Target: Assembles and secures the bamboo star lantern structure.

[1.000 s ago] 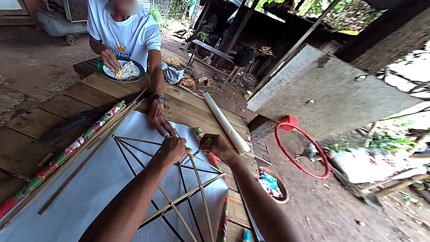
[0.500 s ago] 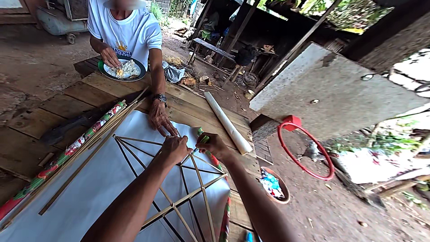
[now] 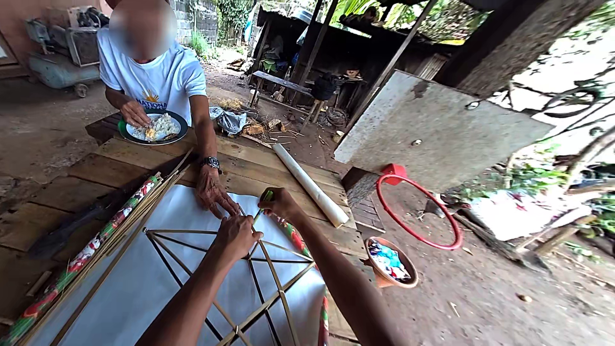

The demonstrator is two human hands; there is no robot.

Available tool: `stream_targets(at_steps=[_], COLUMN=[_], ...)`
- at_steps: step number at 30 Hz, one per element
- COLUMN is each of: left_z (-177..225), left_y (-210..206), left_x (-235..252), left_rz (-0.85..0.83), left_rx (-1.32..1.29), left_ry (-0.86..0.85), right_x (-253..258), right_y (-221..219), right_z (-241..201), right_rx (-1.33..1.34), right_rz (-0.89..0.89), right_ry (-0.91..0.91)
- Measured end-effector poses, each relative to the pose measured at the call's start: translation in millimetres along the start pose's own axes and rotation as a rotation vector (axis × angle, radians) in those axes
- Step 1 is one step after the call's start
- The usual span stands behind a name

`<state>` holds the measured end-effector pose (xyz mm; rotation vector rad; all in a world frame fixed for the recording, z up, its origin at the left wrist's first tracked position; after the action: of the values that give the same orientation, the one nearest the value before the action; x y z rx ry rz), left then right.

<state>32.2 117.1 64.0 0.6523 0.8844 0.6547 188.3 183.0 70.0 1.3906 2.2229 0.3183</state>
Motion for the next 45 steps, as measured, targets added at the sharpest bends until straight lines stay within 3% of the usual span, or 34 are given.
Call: stream_targets(at_steps=[19, 45], left_z=[0.1, 0.0], left_y=[-1.3, -0.6], left_x=[-2.9, -6.6], left_rz=[-0.030, -0.026], left_rx=[0.030, -0.021], left_ry=[0.030, -0.006], right_x=[66.1, 78.2], right_y=[22.1, 23.6], right_z=[-15.1, -23.2], right_rx=[-0.092, -0.128], right_rz=[0.077, 0.162], right_ry=[-0.025, -0.083])
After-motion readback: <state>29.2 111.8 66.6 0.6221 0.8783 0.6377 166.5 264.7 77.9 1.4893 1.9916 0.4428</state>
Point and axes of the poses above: each hand's wrist, its own x-axis towards the middle knuckle, its own y-axis out of the back of the hand, z = x × y, the point moved 2 cm from there along x, towards the middle knuckle, and after that the axes turned 14 degrees about -z, right-handed, at the moved point
